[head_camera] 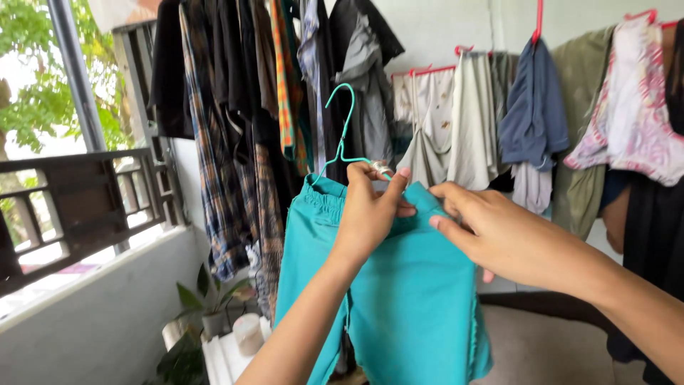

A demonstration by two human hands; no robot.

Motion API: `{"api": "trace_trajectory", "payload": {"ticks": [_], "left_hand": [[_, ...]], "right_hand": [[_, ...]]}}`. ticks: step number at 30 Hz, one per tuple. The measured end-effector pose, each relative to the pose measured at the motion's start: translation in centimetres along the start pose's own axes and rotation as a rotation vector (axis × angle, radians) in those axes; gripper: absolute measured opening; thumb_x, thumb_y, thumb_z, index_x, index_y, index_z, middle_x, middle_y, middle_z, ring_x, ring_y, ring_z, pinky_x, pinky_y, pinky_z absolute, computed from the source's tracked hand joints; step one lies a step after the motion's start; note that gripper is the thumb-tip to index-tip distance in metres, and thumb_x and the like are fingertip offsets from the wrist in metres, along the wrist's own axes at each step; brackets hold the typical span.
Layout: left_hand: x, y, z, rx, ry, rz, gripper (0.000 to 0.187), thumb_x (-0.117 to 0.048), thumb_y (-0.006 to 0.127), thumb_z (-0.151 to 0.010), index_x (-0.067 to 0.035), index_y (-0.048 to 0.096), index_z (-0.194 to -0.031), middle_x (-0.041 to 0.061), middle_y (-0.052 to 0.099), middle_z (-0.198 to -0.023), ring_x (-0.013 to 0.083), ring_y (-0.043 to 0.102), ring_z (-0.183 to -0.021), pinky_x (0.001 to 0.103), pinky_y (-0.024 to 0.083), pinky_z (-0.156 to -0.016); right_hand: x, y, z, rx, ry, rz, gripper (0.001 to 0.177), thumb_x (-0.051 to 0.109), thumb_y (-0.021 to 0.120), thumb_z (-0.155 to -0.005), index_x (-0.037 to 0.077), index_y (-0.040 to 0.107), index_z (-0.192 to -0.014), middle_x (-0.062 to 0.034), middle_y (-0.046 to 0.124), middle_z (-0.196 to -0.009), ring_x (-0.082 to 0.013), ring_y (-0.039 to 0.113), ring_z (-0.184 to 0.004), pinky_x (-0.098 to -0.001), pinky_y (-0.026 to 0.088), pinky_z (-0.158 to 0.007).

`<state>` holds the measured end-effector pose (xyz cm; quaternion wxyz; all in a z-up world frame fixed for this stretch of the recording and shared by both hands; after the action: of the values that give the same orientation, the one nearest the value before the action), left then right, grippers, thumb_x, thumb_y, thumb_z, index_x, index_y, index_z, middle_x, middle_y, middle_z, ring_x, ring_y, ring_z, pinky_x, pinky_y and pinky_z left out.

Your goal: Hanging freshly washed clothes on a drying rack using hangers.

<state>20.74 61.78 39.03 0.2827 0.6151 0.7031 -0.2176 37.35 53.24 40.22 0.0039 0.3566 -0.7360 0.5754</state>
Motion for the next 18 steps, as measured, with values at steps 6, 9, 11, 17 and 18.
{"api": "trace_trajectory", "payload": {"ticks": [6, 9, 11, 17, 18], "left_hand": [[-4.3, 2.3, -5.5, 0.054, 0.036, -0.003, 0.056, -0.030, 0.074, -0.089, 0.005, 0.037, -0.111, 0.012, 0.063, -0.087, 0.0183, 0.071, -0.061, 0.032, 0.063, -0.052], [-5.7, 2.6, -8.2, 0.046, 0.096, -0.089, 0.058, -0.035, 0.076, -0.089, 0.007, 0.040, -0.109, 0.012, 0.062, -0.089, 0.0159, 0.068, -0.061, 0.033, 0.064, -0.051], [-6.3, 2.7, -10.1, 0.057, 0.152, -0.125, 0.059, -0.037, 0.075, -0.089, 0.009, 0.045, -0.112, 0.010, 0.064, -0.092, 0.0139, 0.067, -0.065, 0.033, 0.064, -0.052], [-8.7, 1.5, -15.4, 0.018, 0.618, -0.518, 0.037, -0.037, 0.068, -0.099, -0.001, 0.073, -0.106, 0.015, 0.077, -0.095, 0.0254, 0.076, -0.084, 0.036, 0.059, -0.078], [-8.7, 1.0, -16.1, 0.020, 0.625, -0.515, 0.037, -0.037, 0.068, -0.099, -0.001, 0.073, -0.106, 0.015, 0.077, -0.095, 0.0254, 0.076, -0.084, 0.036, 0.059, -0.078]], "right_hand": [[-0.1, -5.3, -2.3, -0.319, -0.083, 0.158, 0.038, 0.033, 0.057, -0.103, 0.004, 0.057, -0.128, -0.0221, 0.073, -0.079, -0.0306, 0.071, -0.054, -0.0417, 0.055, -0.057], [0.7, -8.5, -3.8, -0.580, -0.498, 0.202, 0.029, 0.024, 0.057, -0.098, 0.000, 0.060, -0.113, -0.0246, 0.068, -0.072, -0.0421, 0.068, -0.068, -0.0509, 0.050, -0.059], [1.6, -10.4, -4.0, -0.748, -0.697, 0.270, 0.025, 0.017, 0.054, -0.102, -0.003, 0.060, -0.116, -0.0253, 0.069, -0.086, -0.0460, 0.068, -0.080, -0.0521, 0.051, -0.065], [2.4, -16.7, -5.6, -0.990, -0.558, 0.534, 0.021, 0.018, 0.059, -0.107, -0.002, 0.065, -0.114, -0.0279, 0.066, -0.084, -0.0484, 0.064, -0.077, -0.0536, 0.051, -0.068], [3.2, -17.6, -5.5, -0.997, -0.557, 0.538, 0.021, 0.018, 0.059, -0.107, -0.002, 0.065, -0.114, -0.0279, 0.066, -0.084, -0.0484, 0.064, -0.077, -0.0536, 0.051, -0.068]]}}
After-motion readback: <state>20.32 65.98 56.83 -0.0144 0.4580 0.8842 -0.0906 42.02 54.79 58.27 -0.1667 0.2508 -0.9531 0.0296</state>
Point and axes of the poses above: each hand's wrist, its own z-axis away from the middle knuckle, its own y-axis out of the palm, x = y × z, the point moved 7 cm from there along -z, towards the middle knuckle
